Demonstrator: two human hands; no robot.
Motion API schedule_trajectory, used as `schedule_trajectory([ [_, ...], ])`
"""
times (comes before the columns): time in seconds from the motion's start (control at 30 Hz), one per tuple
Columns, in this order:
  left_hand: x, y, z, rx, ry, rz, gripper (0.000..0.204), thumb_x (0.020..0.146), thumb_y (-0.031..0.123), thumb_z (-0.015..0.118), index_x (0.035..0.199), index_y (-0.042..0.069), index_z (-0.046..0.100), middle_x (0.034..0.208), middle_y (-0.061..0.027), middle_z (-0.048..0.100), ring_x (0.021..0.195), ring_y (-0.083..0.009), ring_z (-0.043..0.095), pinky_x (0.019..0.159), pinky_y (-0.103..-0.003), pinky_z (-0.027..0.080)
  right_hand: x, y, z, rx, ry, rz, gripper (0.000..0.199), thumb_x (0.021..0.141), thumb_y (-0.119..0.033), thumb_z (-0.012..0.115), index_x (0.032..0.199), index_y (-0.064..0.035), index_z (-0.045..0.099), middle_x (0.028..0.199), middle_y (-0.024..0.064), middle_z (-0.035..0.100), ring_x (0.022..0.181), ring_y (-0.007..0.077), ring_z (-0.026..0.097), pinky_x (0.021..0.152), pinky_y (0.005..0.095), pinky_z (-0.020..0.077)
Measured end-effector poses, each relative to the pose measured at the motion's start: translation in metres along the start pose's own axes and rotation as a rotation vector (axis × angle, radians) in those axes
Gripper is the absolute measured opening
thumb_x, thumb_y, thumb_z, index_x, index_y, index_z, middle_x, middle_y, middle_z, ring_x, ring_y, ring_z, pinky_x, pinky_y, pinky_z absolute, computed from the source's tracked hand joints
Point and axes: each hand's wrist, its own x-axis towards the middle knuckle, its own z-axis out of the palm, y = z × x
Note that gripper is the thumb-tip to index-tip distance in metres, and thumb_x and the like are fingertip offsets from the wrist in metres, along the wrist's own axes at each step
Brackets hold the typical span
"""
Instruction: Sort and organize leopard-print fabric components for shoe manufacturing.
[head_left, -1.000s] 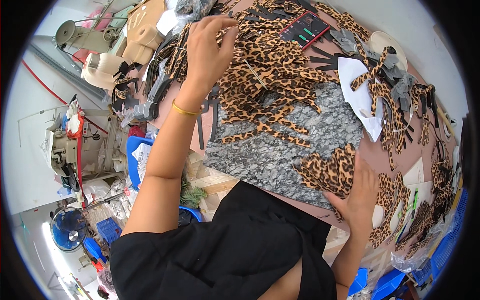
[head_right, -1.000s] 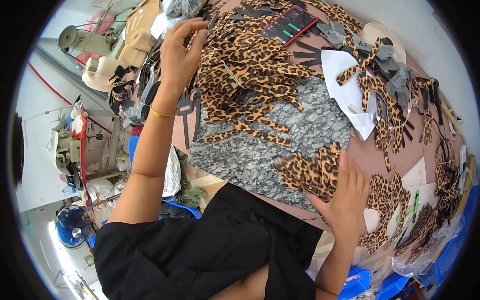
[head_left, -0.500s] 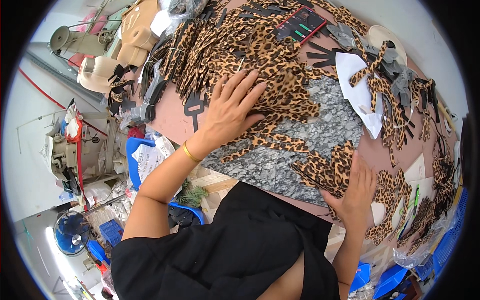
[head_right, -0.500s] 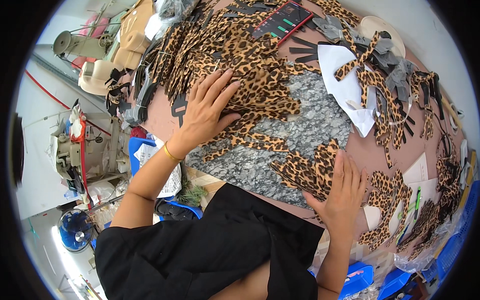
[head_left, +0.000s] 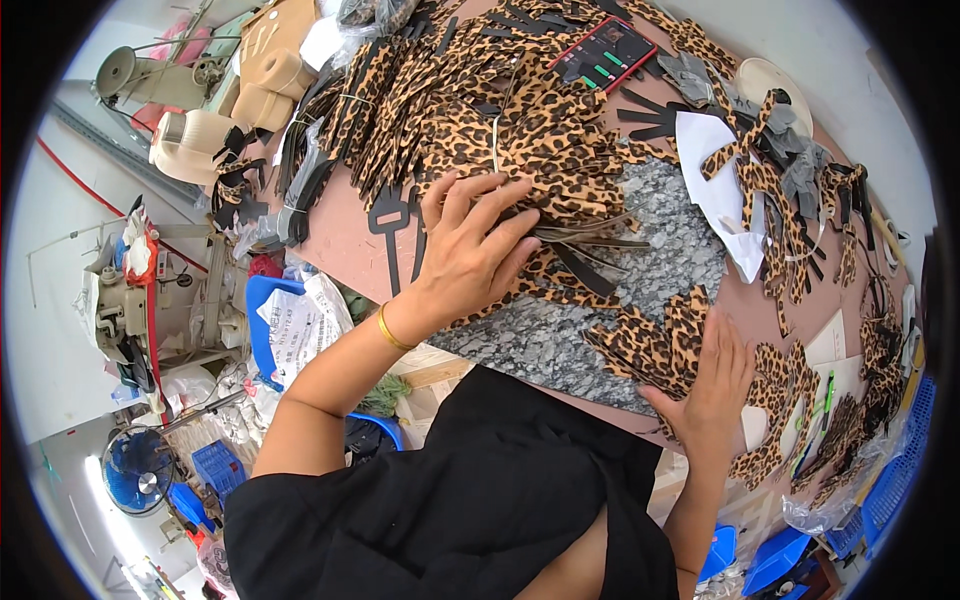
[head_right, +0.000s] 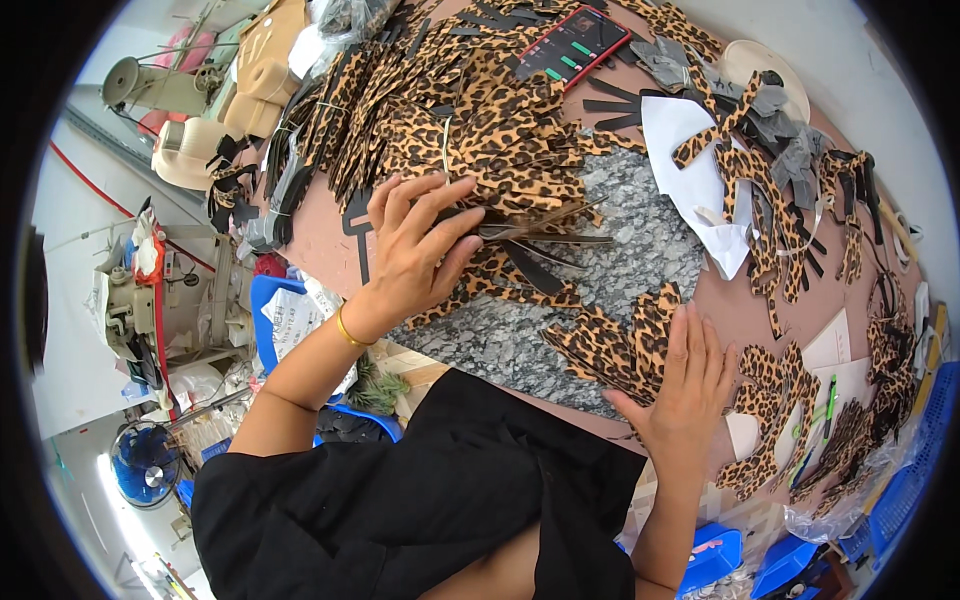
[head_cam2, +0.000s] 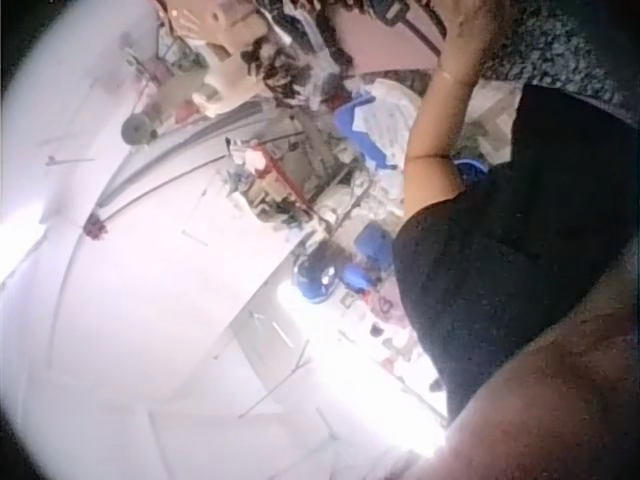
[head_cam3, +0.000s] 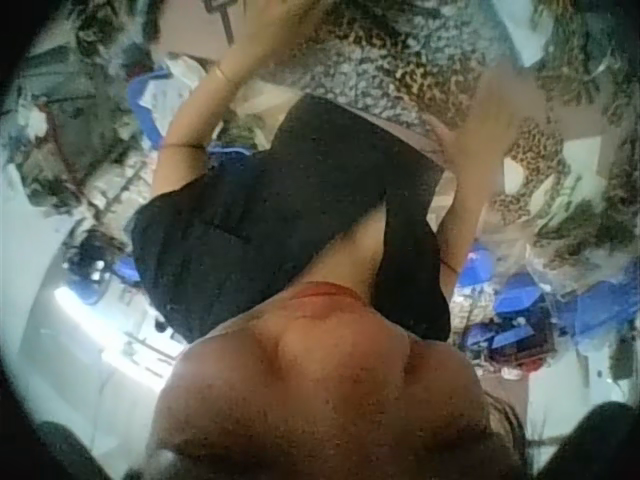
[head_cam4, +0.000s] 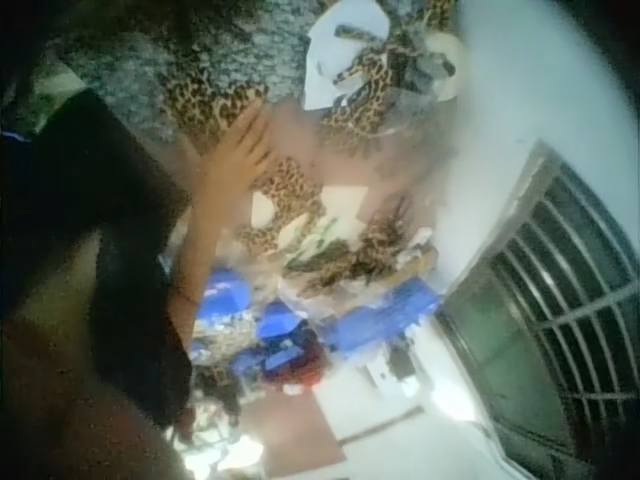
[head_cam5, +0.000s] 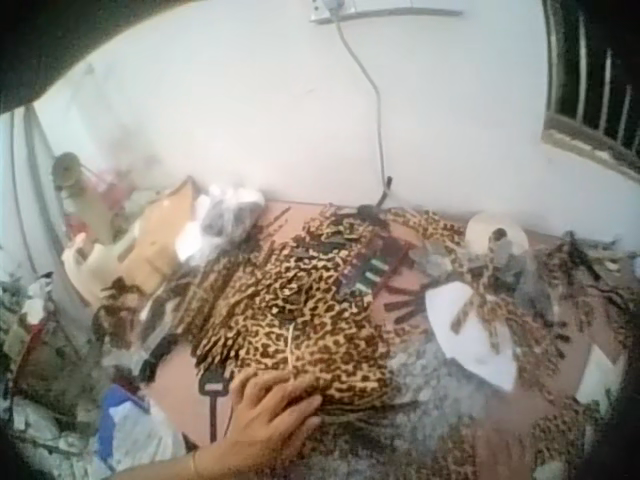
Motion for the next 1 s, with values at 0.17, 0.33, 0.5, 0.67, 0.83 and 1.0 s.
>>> schedule_trajectory([
  [0.17, -0.003, 0.000, 0.002, -0.006, 0.021, 0.016, 0.034, 0.079, 0.013, 0.073, 0.112, 0.012, 0.066, 0.119, -0.0035, 0.064, 0.110, -0.0238, 0.055, 0.104, -0.046, 0.028, -0.001, -0.001, 0.001, 0.003, 0.007, -0.001, 0.111, 0.060, -0.059, 0.075, 0.147, -0.0035, 0.033, 0.146, 0.0146, 0.042, 0.132, 0.0341, 0.041, 0.111, 0.0568, 0.0241],
  [0.33, 0.011, -0.006, 0.001, -0.025, 0.106, 0.037, 0.031, 0.079, 0.005, 0.070, 0.110, 0.009, 0.066, 0.087, -0.0031, 0.068, 0.089, -0.0205, 0.062, 0.093, -0.040, 0.037, -0.003, 0.001, 0.003, -0.002, 0.010, 0.010, 0.112, 0.060, -0.060, 0.074, 0.147, -0.0037, 0.032, 0.147, 0.0144, 0.042, 0.132, 0.0342, 0.041, 0.111, 0.0565, 0.0240],
  [0.5, 0.034, -0.010, -0.004, -0.114, -0.012, -0.184, 0.023, 0.082, 0.010, 0.071, 0.104, 0.007, 0.069, 0.075, -0.0040, 0.067, 0.073, -0.0225, 0.061, 0.079, -0.033, 0.043, -0.002, -0.001, 0.002, 0.013, 0.006, 0.017, 0.112, 0.060, -0.059, 0.074, 0.148, -0.0044, 0.032, 0.147, 0.0138, 0.042, 0.132, 0.0342, 0.041, 0.111, 0.0566, 0.0243],
  [0.67, 0.050, -0.013, -0.002, -0.134, -0.173, -0.407, 0.028, 0.078, 0.014, 0.072, 0.105, 0.006, 0.068, 0.083, -0.0078, 0.061, 0.080, -0.0273, 0.056, 0.080, -0.035, 0.046, -0.003, -0.003, -0.001, 0.014, 0.013, 0.015, 0.112, 0.059, -0.058, 0.075, 0.148, -0.0049, 0.032, 0.146, 0.0135, 0.043, 0.132, 0.0339, 0.041, 0.110, 0.0564, 0.0250],
  [0.83, 0.045, -0.019, 0.003, -0.017, -0.085, -0.214, 0.028, 0.076, 0.015, 0.073, 0.102, 0.005, 0.070, 0.110, -0.0105, 0.059, 0.098, -0.0282, 0.052, 0.084, -0.037, 0.045, -0.003, -0.003, 0.001, 0.027, -0.024, 0.017, 0.113, 0.059, -0.049, 0.080, 0.148, -0.0026, 0.029, 0.144, 0.0175, 0.042, 0.133, 0.0356, 0.039, 0.113, 0.0544, 0.0226],
  [1.0, 0.053, -0.030, 0.006, -0.066, 0.015, -0.023, 0.023, 0.080, 0.013, 0.072, 0.102, 0.006, 0.071, 0.101, -0.0088, 0.064, 0.092, -0.0258, 0.056, 0.082, -0.035, 0.046, -0.002, -0.002, 0.005, 0.036, -0.004, 0.027, 0.111, 0.059, -0.054, 0.077, 0.148, -0.0068, 0.031, 0.146, 0.0122, 0.042, 0.133, 0.0330, 0.040, 0.111, 0.0561, 0.0252],
])
